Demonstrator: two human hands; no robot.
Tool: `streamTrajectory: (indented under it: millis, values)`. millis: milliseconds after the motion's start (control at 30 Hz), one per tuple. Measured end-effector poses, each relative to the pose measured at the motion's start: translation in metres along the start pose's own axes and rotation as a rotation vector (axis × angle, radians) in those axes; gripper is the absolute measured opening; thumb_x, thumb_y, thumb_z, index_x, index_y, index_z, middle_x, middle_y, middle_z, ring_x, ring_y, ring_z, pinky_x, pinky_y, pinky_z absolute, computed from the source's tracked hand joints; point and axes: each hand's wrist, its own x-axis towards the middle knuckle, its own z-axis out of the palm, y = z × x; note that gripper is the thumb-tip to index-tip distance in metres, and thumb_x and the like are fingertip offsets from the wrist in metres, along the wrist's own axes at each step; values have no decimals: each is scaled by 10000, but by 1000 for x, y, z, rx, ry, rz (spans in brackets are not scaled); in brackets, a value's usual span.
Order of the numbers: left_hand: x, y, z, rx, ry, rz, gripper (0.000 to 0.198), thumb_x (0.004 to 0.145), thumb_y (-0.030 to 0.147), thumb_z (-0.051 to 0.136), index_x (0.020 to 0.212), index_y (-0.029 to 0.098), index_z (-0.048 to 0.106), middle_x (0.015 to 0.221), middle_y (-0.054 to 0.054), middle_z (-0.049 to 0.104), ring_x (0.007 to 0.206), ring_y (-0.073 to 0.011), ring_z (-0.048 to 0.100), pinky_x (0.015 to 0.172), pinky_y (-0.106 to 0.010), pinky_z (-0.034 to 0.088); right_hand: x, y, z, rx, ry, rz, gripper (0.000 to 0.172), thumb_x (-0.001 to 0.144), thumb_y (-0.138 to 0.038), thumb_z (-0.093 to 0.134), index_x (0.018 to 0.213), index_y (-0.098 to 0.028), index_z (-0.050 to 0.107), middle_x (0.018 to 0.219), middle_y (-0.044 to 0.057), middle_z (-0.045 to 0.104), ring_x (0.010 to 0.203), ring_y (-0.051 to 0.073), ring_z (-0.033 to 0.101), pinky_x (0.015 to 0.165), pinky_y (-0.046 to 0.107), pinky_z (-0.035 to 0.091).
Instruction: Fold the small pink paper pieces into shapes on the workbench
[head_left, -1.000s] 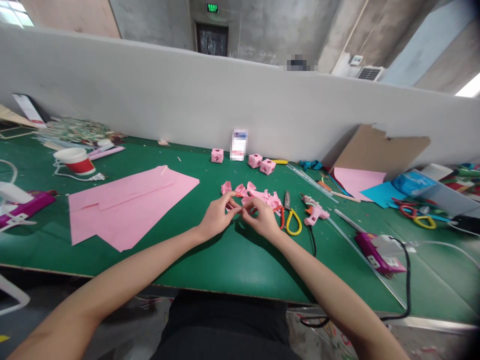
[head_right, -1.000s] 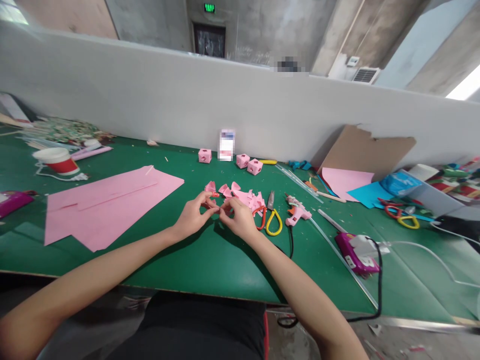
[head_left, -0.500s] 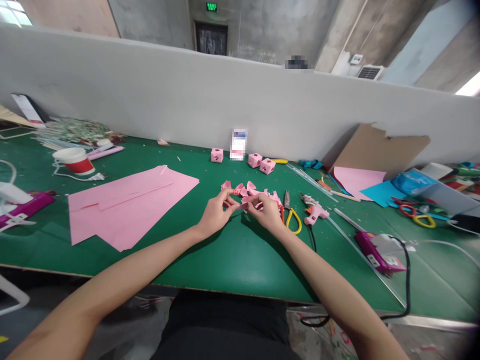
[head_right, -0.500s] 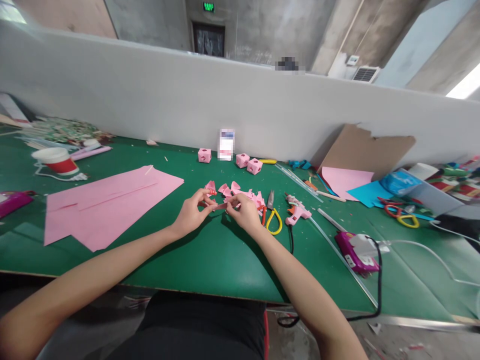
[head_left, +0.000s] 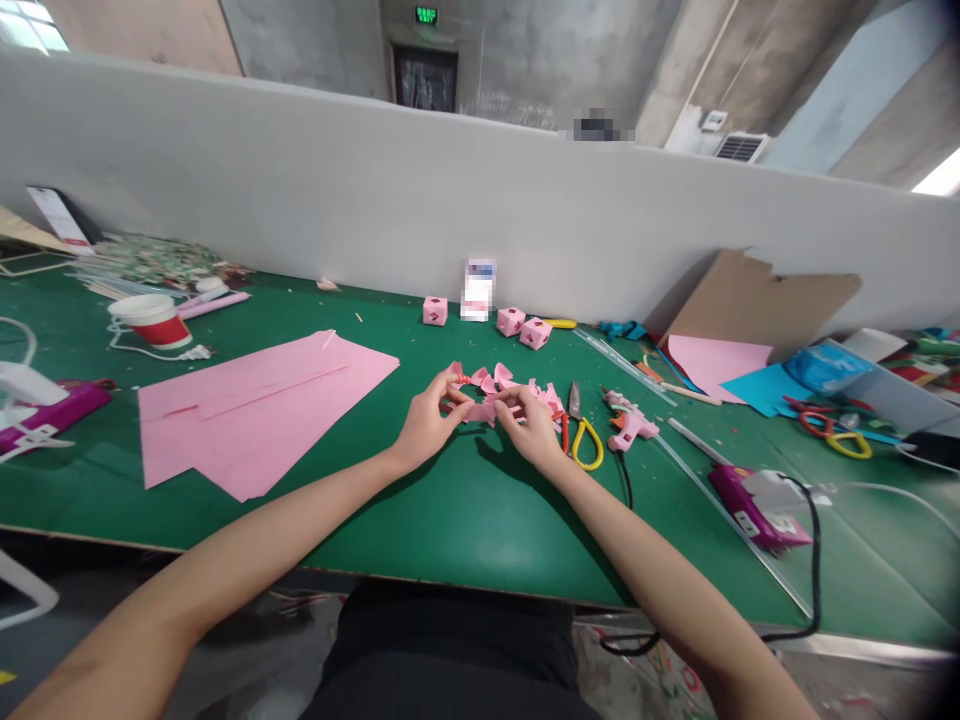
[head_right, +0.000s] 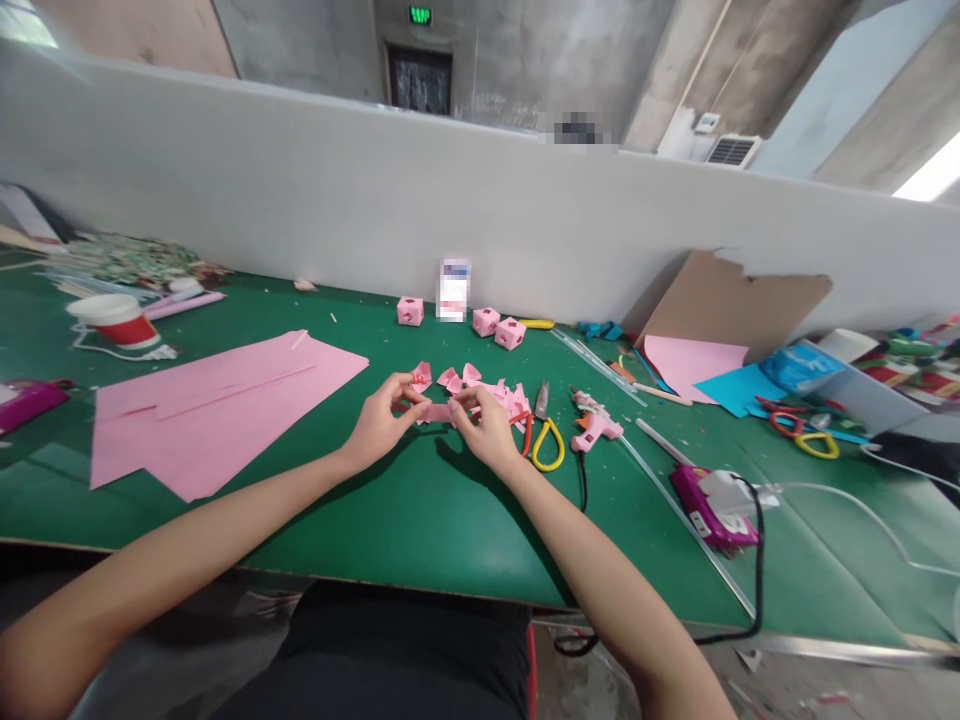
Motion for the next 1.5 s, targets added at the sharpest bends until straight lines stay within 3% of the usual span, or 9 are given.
streamTrajectory:
  millis: [133, 333, 833, 1200, 1400, 1500]
  values:
    - [1, -3, 1, -33, -16, -31, 299, 854, 266, 620, 1116, 181, 504, 899, -37, 706, 848, -165, 681, 764, -289, 542, -6, -5, 5, -30, -83, -75, 207, 903, -394, 537, 910, -200, 609, 923, 55, 689, 774, 173, 642, 676, 303, 519]
    - [0, -3, 2, -29, -66, -27, 286, 844, 271, 612, 1098, 186, 510, 911, -40, 698, 832, -161, 677, 771, -295, 538, -8, -6, 6, -65, -47, -108, 207, 918, -400, 513, 889, -217, 605, 887, 53, 688, 784, 189, 640, 674, 310, 513]
    - [-2, 0, 2, 11, -187, -1, 370, 836, 236, 601, 1183, 190, 480, 855, -4, 678, 776, -140, 663, 762, -276, 534, -13, -9, 7, -184, -139, -208, 147, 941, -323, 496, 911, -226, 602, 844, 47, 678, 718, 182, 631, 673, 316, 508]
    - [2, -9, 1, 115, -79, -41, 366, 812, 204, 598, 1162, 193, 489, 842, 6, 690, 719, -135, 653, 701, -259, 512, -12, -10, 4, -213, -24, -255, 166, 942, -323, 500, 911, -202, 609, 877, 54, 681, 728, 167, 634, 657, 286, 500]
    - [11, -17, -6, 129, -14, -120, 353, 797, 163, 586, 1141, 173, 505, 810, -7, 693, 765, -159, 658, 710, -276, 514, -9, -16, -2, -109, 111, -150, 209, 927, -376, 527, 904, -194, 627, 802, 57, 679, 677, 171, 632, 614, 288, 510]
    - [9, -15, -5, 82, -27, -76, 371, 809, 178, 589, 1164, 168, 480, 842, -14, 690, 780, -150, 658, 734, -276, 520, -7, -15, -2, -2, 113, -65, 252, 907, -429, 553, 876, -194, 639, 745, 46, 677, 633, 171, 638, 587, 290, 512]
